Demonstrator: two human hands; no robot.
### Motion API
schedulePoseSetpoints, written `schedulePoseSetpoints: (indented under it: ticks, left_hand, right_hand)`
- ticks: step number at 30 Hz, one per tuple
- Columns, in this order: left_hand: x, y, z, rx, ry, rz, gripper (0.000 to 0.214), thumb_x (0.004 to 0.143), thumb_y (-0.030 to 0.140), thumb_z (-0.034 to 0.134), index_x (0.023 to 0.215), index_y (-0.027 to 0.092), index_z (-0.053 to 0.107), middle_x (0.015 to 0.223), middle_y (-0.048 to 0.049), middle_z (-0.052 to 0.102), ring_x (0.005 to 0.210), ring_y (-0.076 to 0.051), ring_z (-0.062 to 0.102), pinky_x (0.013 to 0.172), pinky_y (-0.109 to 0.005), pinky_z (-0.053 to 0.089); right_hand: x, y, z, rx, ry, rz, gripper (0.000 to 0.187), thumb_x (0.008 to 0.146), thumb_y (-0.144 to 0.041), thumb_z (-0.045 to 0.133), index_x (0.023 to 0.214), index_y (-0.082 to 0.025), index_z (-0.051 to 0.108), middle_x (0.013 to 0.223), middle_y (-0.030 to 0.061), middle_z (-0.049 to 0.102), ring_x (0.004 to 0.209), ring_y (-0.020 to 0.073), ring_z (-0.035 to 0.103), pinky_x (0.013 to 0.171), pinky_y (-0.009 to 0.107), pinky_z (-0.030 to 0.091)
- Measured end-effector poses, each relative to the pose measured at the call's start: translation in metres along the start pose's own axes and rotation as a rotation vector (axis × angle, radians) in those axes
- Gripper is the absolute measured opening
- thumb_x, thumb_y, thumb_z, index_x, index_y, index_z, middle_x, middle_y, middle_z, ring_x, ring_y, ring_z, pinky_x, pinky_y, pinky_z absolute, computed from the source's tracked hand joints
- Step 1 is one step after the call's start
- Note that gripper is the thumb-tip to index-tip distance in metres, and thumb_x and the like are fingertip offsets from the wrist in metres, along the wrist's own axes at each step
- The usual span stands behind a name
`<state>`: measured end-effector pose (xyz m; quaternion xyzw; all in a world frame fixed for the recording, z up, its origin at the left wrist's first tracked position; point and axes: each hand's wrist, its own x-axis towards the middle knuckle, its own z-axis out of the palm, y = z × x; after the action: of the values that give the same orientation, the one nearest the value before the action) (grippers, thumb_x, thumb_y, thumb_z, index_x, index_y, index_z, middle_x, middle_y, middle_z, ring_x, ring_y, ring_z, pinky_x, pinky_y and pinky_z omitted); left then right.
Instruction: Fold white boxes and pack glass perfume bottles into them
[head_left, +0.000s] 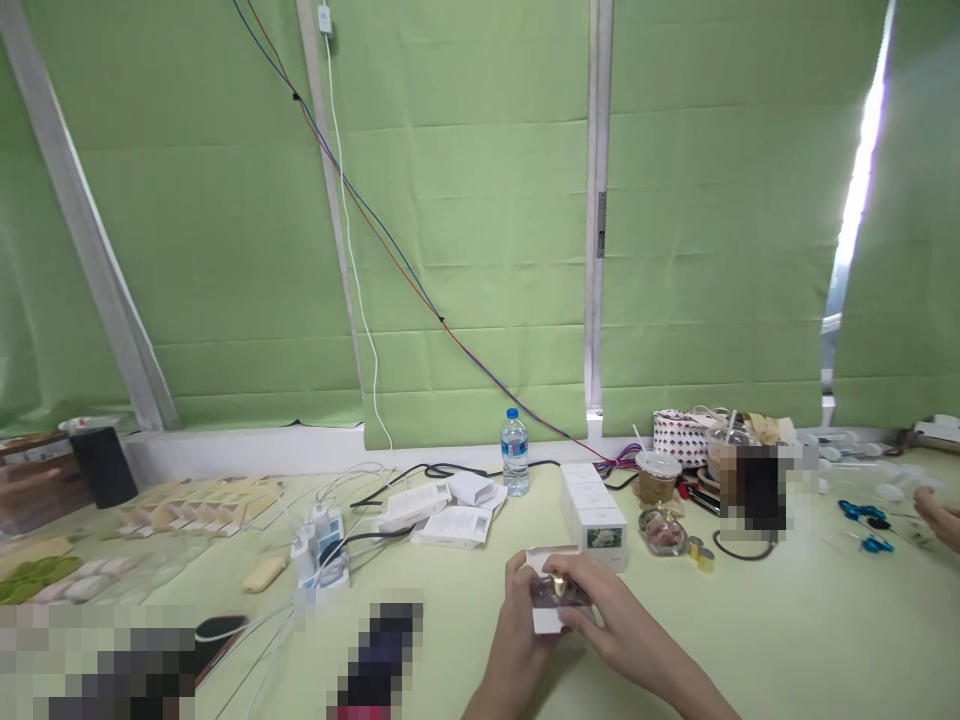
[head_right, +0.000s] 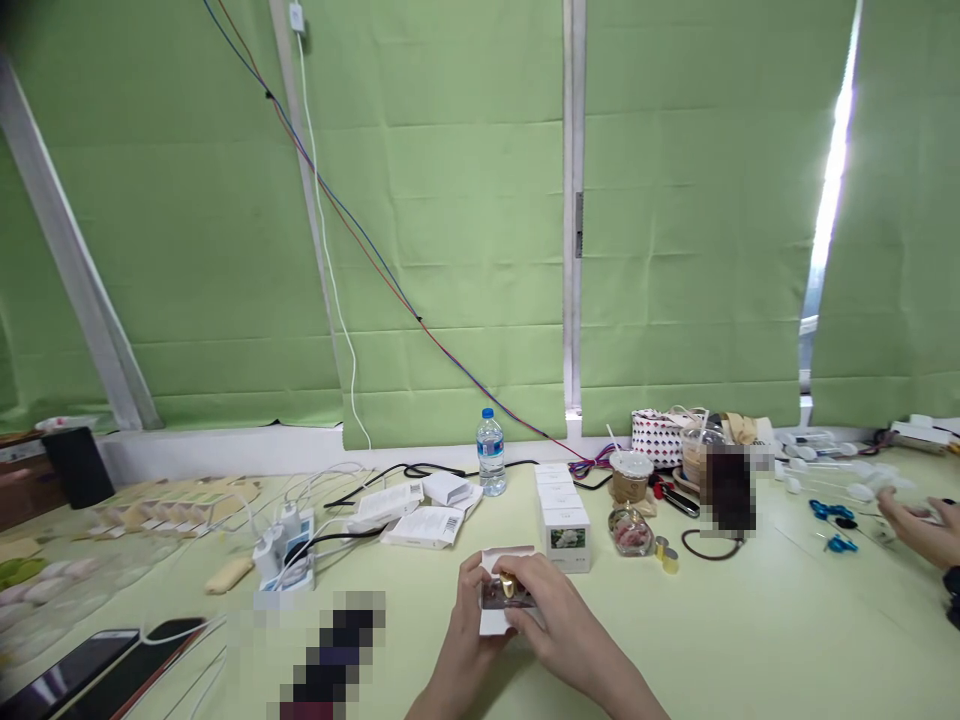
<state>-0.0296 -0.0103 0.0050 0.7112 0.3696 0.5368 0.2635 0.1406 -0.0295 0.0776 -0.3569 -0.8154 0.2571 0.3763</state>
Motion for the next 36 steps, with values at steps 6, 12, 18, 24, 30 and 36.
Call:
schedulePoseSetpoints:
  ticks: [6,12,18,24,30,36]
  left_hand:
    - [0.0,-0.001,0.001,0.032,-0.014,0.0,0.038,0.078,0.013,0.06,0.113,0.023,0.046,0.128,-0.0088,0.043,0.103,-0.024,0.06,0.086,-0.04,0.05]
    - [-0.001,0.003,0.002,0.032,-0.003,-0.026,0.033,0.079,0.016,0.061,0.108,0.023,0.049,0.127,-0.0082,0.044,0.095,-0.022,0.064,0.081,-0.037,0.052]
    - [0.0,0.002,0.001,0.058,-0.034,0.0,0.028,0.083,0.02,0.056,0.109,0.022,0.048,0.126,-0.01,0.046,0.093,-0.022,0.065,0.08,-0.038,0.052]
    - [0.002,0.001,0.002,0.039,-0.022,-0.022,0.03,0.082,0.026,0.061,0.108,0.022,0.046,0.13,-0.0114,0.044,0.097,-0.023,0.065,0.083,-0.039,0.052]
    - [0.004,0.001,0.001,0.06,-0.011,-0.047,0.028,0.081,0.022,0.06,0.106,0.021,0.049,0.129,-0.0111,0.045,0.103,-0.024,0.062,0.086,-0.039,0.051]
    - [0.005,0.006,0.0,0.088,0.035,-0.074,0.03,0.078,0.026,0.063,0.105,0.02,0.051,0.127,-0.0135,0.047,0.103,-0.029,0.061,0.084,-0.043,0.051]
  right_hand:
    - [0.0,-0.007,-0.002,0.014,-0.034,-0.016,0.041,0.08,-0.007,0.049,0.114,-0.03,0.054,0.117,0.0034,0.056,0.108,0.0206,0.054,0.092,0.033,0.043]
    - [-0.001,-0.002,-0.002,0.003,-0.026,-0.012,0.034,0.082,-0.008,0.049,0.11,-0.027,0.056,0.106,0.0035,0.06,0.101,0.0211,0.055,0.088,0.033,0.044]
    - [-0.001,-0.003,-0.002,0.022,-0.04,-0.025,0.035,0.083,-0.01,0.051,0.112,-0.028,0.057,0.109,0.0038,0.06,0.107,0.0224,0.051,0.092,0.035,0.042]
    - [0.0,0.0,0.006,-0.066,-0.066,-0.012,0.023,0.09,-0.025,0.05,0.111,-0.028,0.058,0.102,0.0035,0.063,0.103,0.0251,0.047,0.088,0.039,0.042]
    - [0.001,0.006,0.012,-0.116,-0.032,-0.03,0.018,0.096,-0.033,0.041,0.097,-0.025,0.057,0.096,0.0045,0.063,0.099,0.0253,0.047,0.084,0.039,0.043]
    - [0.0,0.017,0.022,-0.138,0.029,-0.065,0.014,0.095,-0.035,0.046,0.1,-0.026,0.055,0.104,0.0055,0.059,0.105,0.0268,0.045,0.089,0.042,0.041]
